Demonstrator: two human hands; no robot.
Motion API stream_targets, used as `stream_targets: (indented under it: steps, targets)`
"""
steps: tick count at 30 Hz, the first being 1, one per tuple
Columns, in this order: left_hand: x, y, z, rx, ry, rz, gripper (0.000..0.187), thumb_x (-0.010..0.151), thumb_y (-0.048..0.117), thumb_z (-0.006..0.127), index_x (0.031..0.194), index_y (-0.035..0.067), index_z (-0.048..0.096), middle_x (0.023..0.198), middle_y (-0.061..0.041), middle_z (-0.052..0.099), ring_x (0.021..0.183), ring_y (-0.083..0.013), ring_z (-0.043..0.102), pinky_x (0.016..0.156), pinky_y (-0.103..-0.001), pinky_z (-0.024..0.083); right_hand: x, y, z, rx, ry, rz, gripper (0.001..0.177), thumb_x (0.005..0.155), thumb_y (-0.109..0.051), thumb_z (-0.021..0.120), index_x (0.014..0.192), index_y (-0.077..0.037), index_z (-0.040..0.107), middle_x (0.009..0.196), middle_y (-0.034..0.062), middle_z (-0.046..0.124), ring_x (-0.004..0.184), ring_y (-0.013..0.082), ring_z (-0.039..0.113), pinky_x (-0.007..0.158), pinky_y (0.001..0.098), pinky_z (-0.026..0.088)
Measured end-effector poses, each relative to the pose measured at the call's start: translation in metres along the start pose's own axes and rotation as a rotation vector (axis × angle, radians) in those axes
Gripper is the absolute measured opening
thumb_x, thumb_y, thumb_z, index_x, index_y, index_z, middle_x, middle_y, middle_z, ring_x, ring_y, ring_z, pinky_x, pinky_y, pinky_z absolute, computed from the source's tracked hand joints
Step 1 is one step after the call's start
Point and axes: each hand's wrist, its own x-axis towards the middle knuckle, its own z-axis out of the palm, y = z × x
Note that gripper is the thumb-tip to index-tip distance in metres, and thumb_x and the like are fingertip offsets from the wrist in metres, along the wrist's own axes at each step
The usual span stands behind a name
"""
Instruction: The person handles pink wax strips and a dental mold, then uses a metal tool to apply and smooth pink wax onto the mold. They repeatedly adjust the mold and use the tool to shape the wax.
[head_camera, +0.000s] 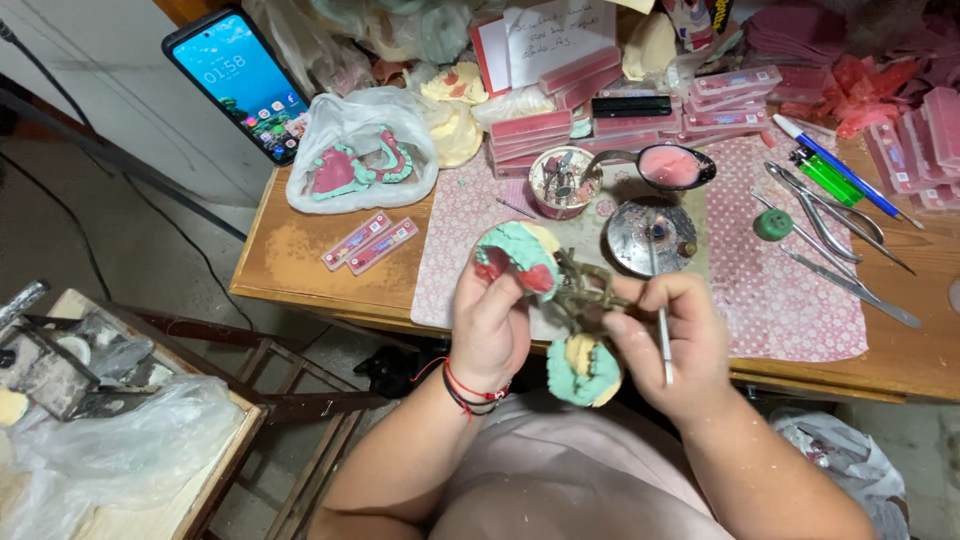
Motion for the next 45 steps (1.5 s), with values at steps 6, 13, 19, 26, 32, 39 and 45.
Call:
stream_targets:
  steps: [6, 13, 19, 26, 32, 39, 45]
  targets:
    - [-0.004, -0.007, -0.01, -0.001, 0.107, -0.055, 0.028, 0.092, 0.002, 0.068, 0.12, 0.0, 0.069, 0.111, -0.011, 0.075, 0.102, -0.0233, 0.068, 0.097, -0.035, 0.053, 0.038, 0.004, -0.056, -0.238, 0.316, -0.253, 0.055, 0.115, -0.033, 0.052, 0.146, 0.013, 0.054, 0.105, 0.0315, 0.066, 0.078, 0.0282, 0.066, 0.067, 0.0304, 0.056]
    - [-0.004, -0.012, 0.002, 0.029, 0.078, -0.135, 0.029, 0.093, 0.005, 0.069, 0.121, -0.001, 0.066, 0.113, -0.01, 0.072, 0.104, -0.0203, 0.066, 0.099, -0.033, 0.05, 0.062, 0.013, -0.066, 0.173, 0.449, 0.155, 0.019, 0.1, -0.018, 0.066, 0.114, -0.01, 0.056, 0.097, 0.0168, 0.069, 0.08, 0.0184, 0.069, 0.068, 0.0241, 0.058]
    - [-0.006, -0.02, 0.003, 0.044, 0.07, -0.201, 0.033, 0.092, 0.005, 0.069, 0.124, -0.003, 0.067, 0.117, -0.014, 0.074, 0.111, -0.0257, 0.069, 0.104, -0.038, 0.053, 0.065, 0.013, -0.065, 0.179, 0.46, 0.261, 0.02, 0.096, -0.018, 0.056, 0.109, -0.004, 0.063, 0.096, 0.0203, 0.072, 0.081, 0.0212, 0.072, 0.07, 0.0227, 0.059]
    - [-0.008, -0.027, -0.001, 0.039, 0.062, -0.228, 0.032, 0.094, 0.005, 0.068, 0.125, -0.002, 0.064, 0.113, -0.011, 0.073, 0.102, -0.0194, 0.067, 0.093, -0.032, 0.053, 0.065, 0.014, -0.063, 0.185, 0.433, 0.272, 0.019, 0.099, -0.021, 0.057, 0.109, -0.005, 0.063, 0.096, 0.0202, 0.072, 0.08, 0.0213, 0.071, 0.072, 0.0247, 0.059]
    - [-0.006, -0.023, 0.003, 0.055, 0.068, -0.256, 0.034, 0.093, 0.006, 0.069, 0.125, -0.003, 0.065, 0.114, -0.011, 0.073, 0.104, -0.0191, 0.067, 0.094, -0.031, 0.053, 0.066, 0.012, -0.06, 0.2, 0.444, 0.32, 0.019, 0.099, -0.021, 0.057, 0.109, -0.006, 0.062, 0.097, 0.0224, 0.072, 0.076, 0.0211, 0.069, 0.071, 0.0249, 0.059]
    - [-0.01, -0.028, -0.004, 0.054, 0.058, -0.279, 0.038, 0.094, 0.005, 0.066, 0.131, -0.004, 0.061, 0.117, -0.014, 0.072, 0.107, -0.0222, 0.067, 0.098, -0.034, 0.053, 0.067, 0.015, -0.063, 0.305, 0.445, 0.346, 0.02, 0.098, -0.024, 0.058, 0.108, -0.007, 0.062, 0.098, 0.0237, 0.075, 0.068, 0.0234, 0.071, 0.064, 0.0251, 0.059]
    - [-0.01, -0.029, -0.006, 0.072, 0.035, -0.271, 0.038, 0.094, 0.005, 0.066, 0.131, -0.004, 0.061, 0.118, -0.014, 0.071, 0.109, -0.0236, 0.067, 0.101, -0.035, 0.053, 0.065, 0.026, -0.074, 0.474, 0.423, 0.407, 0.021, 0.1, -0.022, 0.06, 0.109, -0.003, 0.065, 0.102, 0.028, 0.075, 0.071, 0.027, 0.074, 0.063, 0.0265, 0.063]
